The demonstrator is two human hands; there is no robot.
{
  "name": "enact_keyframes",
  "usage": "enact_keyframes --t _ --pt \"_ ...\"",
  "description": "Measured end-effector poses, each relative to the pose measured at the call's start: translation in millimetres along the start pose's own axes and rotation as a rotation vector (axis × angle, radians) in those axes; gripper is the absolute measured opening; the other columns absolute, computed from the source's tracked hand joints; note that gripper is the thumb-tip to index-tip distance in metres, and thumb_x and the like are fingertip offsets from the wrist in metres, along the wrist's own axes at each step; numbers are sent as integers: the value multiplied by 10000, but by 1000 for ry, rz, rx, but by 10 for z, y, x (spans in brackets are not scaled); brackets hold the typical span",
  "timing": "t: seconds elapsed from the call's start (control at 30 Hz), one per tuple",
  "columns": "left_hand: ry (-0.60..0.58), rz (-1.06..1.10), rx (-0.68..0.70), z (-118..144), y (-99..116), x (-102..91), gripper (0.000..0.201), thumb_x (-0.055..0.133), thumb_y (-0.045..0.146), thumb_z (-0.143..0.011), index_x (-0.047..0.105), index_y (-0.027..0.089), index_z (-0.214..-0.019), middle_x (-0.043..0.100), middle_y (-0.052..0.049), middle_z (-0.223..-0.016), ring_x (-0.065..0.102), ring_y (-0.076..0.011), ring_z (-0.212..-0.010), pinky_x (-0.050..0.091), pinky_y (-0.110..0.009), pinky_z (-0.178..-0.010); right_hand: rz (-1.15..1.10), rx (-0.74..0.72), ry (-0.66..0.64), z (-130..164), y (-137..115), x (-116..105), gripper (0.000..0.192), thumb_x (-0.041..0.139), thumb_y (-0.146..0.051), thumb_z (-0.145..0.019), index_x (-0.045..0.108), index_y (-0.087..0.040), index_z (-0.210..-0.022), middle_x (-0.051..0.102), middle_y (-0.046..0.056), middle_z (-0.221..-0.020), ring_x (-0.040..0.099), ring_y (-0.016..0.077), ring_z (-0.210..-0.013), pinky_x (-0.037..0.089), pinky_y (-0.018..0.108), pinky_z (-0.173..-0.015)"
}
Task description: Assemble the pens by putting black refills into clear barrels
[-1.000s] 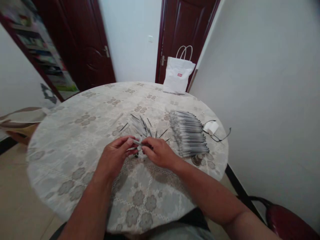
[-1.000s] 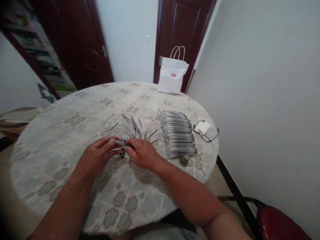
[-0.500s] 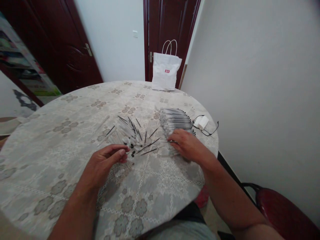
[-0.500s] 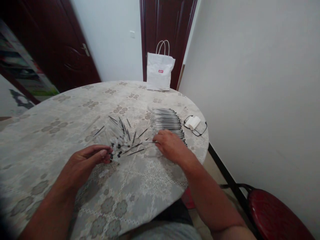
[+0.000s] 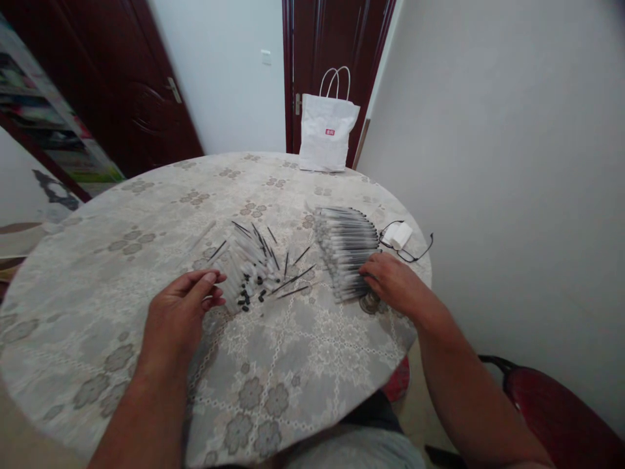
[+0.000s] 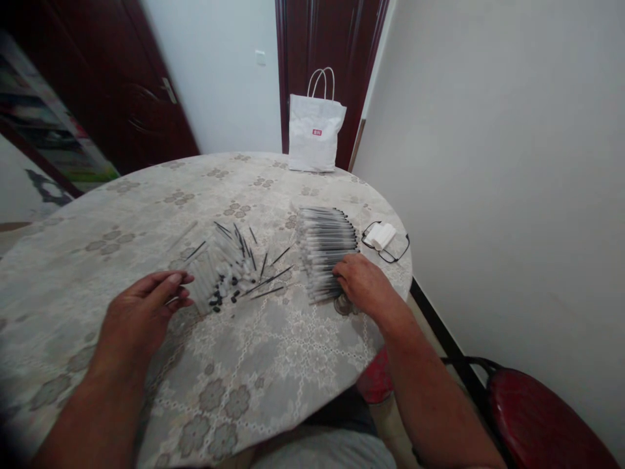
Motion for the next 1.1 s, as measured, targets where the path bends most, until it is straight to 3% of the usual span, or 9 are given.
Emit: enact_keyframes --t 0.17,0.27,0.5,0.73,0.93,1.1 --pt "1 88 -57 -5 -49 -5 324 797 428 -722 745 169 -910 725 -67 -932 605 -145 -701 573 -260 -590 4 27 1 -34 -37 -6 207 562 -177 -947 731 -180 -1066 681 99 -1041 605 244 -1032 442 333 -941" --pt "8 97 -58 -9 -47 -15 324 786 435 -725 737 162 -892 721 -74 -924 597 -145 -687 562 -261 -571 11 10 13 -87 -190 -35 197 554 -202 -964 729 -178 -1052 688 101 -1030 614 240 -1011 448 329 -921" --pt "3 100 -64 1 -53 -21 332 759 448 -747 730 154 -900 725 -91 -929 593 -149 -679 552 -268 -560 -48 -174 -25 -317 -1098 -91 217 504 -223 -1014 713 -206 -1068 686 81 -1005 620 207 -977 438 300 -873" --pt "44 149 -56 -3 -69 -107 335 745 445 -762 720 151 -921 724 -104 -955 598 -147 -682 543 -260 -552 -74 -362 -181 -756 -1885 265 159 544 -245 -990 687 -211 -1050 687 65 -1001 636 210 -978 436 293 -814" --pt "118 189 -40 3 -42 -210 311 731 399 -765 709 154 -954 726 -109 -978 604 -152 -687 536 -255 -526 -129 -404 -95 -853 -2347 530 262 544 -322 -999 617 -229 -1233 632 82 -1114 595 208 -1013 443 299 -831" --pt "131 227 -34 12 -16 -244 287 724 377 -763 706 160 -950 724 -97 -976 603 -147 -681 528 -249 -515 -47 -483 -14 -764 -2612 692 218 482 -334 -1031 639 -235 -1145 601 98 -1120 526 228 -1032 425 328 -876"
Point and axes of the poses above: each hand's wrist, its own z-axis away from the middle knuckle, its own x-axis out of the palm, y = z × x, the point moved 10 cm from there along -z, towards the middle knuckle
